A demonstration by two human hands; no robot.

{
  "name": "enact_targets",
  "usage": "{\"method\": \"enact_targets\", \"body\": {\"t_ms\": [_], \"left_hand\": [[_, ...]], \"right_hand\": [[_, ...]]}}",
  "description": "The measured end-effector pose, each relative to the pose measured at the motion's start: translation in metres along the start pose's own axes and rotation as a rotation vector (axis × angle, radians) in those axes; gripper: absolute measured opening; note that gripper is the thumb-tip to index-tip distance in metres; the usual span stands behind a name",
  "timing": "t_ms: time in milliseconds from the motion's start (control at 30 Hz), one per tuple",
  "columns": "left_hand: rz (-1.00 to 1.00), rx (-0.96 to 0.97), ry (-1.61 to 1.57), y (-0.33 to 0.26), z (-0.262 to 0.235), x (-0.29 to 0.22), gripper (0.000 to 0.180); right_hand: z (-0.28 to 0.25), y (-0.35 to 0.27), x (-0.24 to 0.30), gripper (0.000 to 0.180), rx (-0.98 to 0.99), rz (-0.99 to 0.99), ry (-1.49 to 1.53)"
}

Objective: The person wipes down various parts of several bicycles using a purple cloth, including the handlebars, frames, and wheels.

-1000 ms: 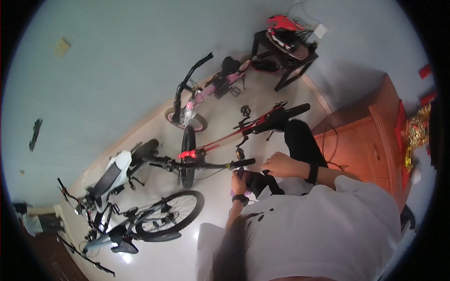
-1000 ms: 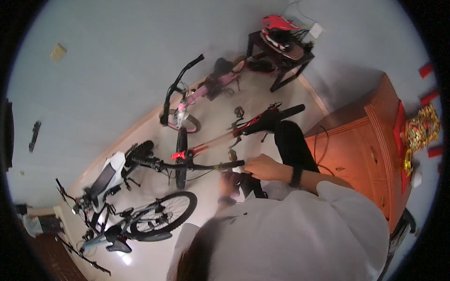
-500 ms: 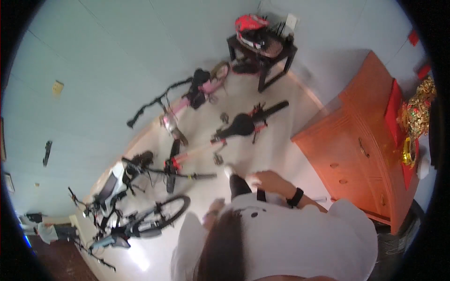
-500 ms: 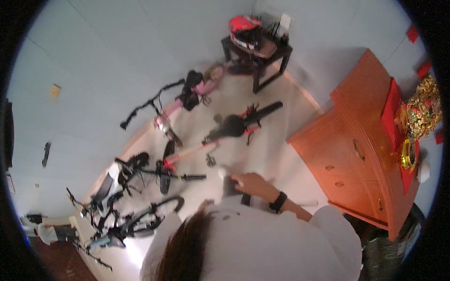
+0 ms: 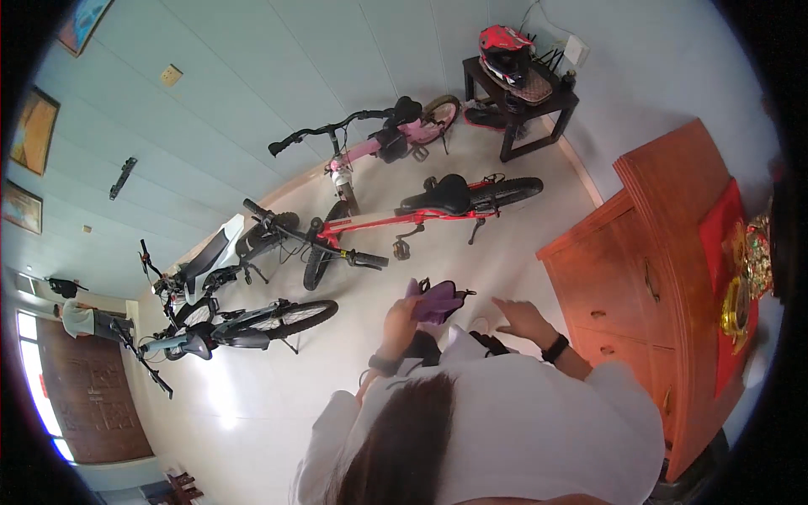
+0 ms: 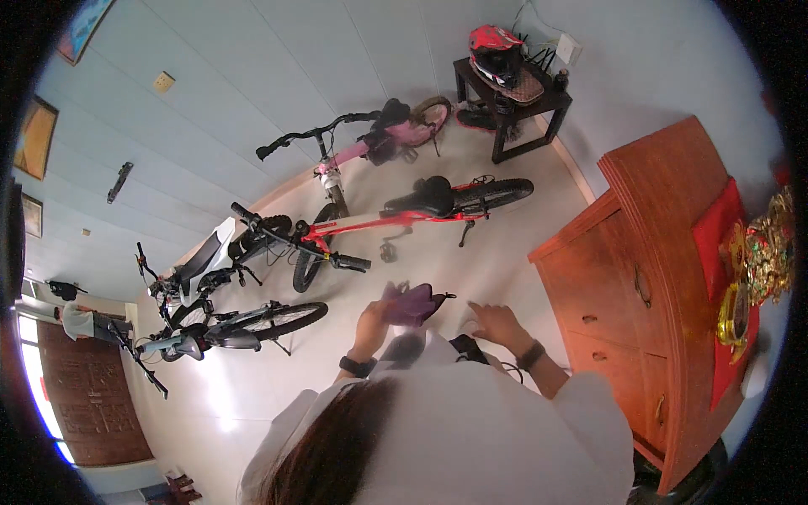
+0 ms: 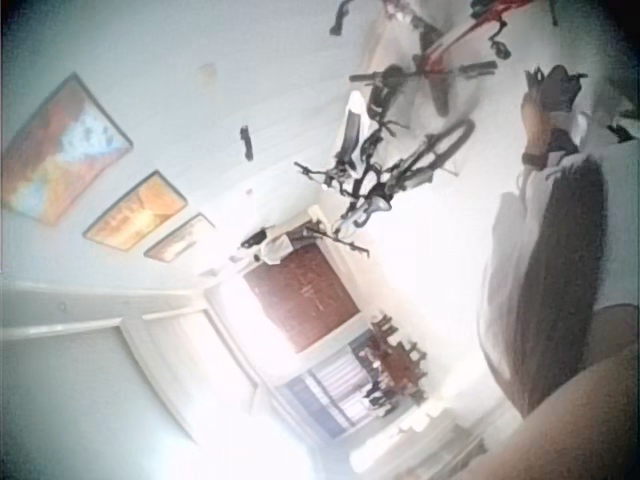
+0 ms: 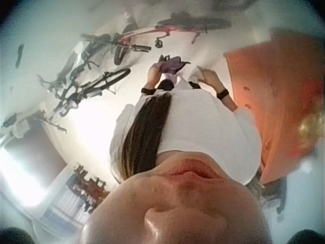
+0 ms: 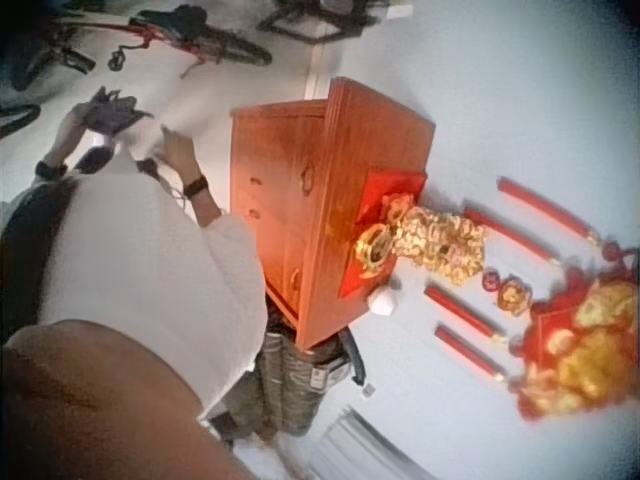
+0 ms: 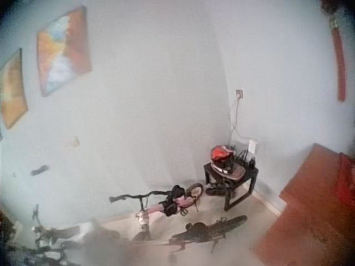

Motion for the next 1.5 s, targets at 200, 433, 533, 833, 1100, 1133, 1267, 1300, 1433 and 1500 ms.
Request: {"method": "enact_targets", "body": {"t_ms": [200,433,533,833,1100,1133,1267,1300,1433,1500], "left_hand": [[0.317,-0.082,0.246,-0.034,-0.025,-0.078,0.031],[0.286,-0.276,0.24,-0.108,-0.093,-0.026,0.033],[-0.046,-0.293,0.367,-0.15,-0.11,0.039,0.032],[-0.32,-0.412,0.4,-0.239,-0.14,0.126,0.023],[-0.203,-0.477,0.376,-0.221,-0.15,0.119,0.017],[-0.209,-0.477,0.362,-0.22,-0.152,0.111,0.016],[-0.535,-0.355,0.286,-0.227,-0.136,0.137,0.013],[-0.569,-0.304,0.304,-0.229,-0.137,0.135,0.014],[-0.659,-0.421,0.323,-0.225,-0.149,0.138,0.016],[-0.568,-0.547,0.269,-0.222,-0.166,0.123,0.019]], "right_hand": [[-0.029,0.06,0.075,0.07,-0.198,-0.086,0.249],[0.023,0.087,0.144,0.023,0.099,-0.104,0.158],[0.027,0.092,0.184,0.017,-0.005,-0.174,0.072],[0.024,0.104,0.302,0.012,-0.141,-0.397,0.006],[0.014,0.116,0.284,0.013,-0.194,-0.343,0.144],[0.016,0.119,0.278,0.013,-0.233,-0.353,0.174],[0.021,0.14,0.276,0.014,-0.233,-0.405,0.251],[0.02,0.145,0.282,0.014,-0.208,-0.438,0.276],[0.019,0.161,0.293,0.017,-0.103,-0.545,0.292],[0.024,0.162,0.298,0.021,-0.021,-0.603,0.257]]}}
Point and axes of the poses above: each hand's wrist, its own y-axis towards the middle knuckle, its own z-axis out of the palm, x = y × z, the point moved 6 cm from there along y, towards the middle knuckle, and after that the axes turned 6 degrees about -z, right-handed, at the moved point
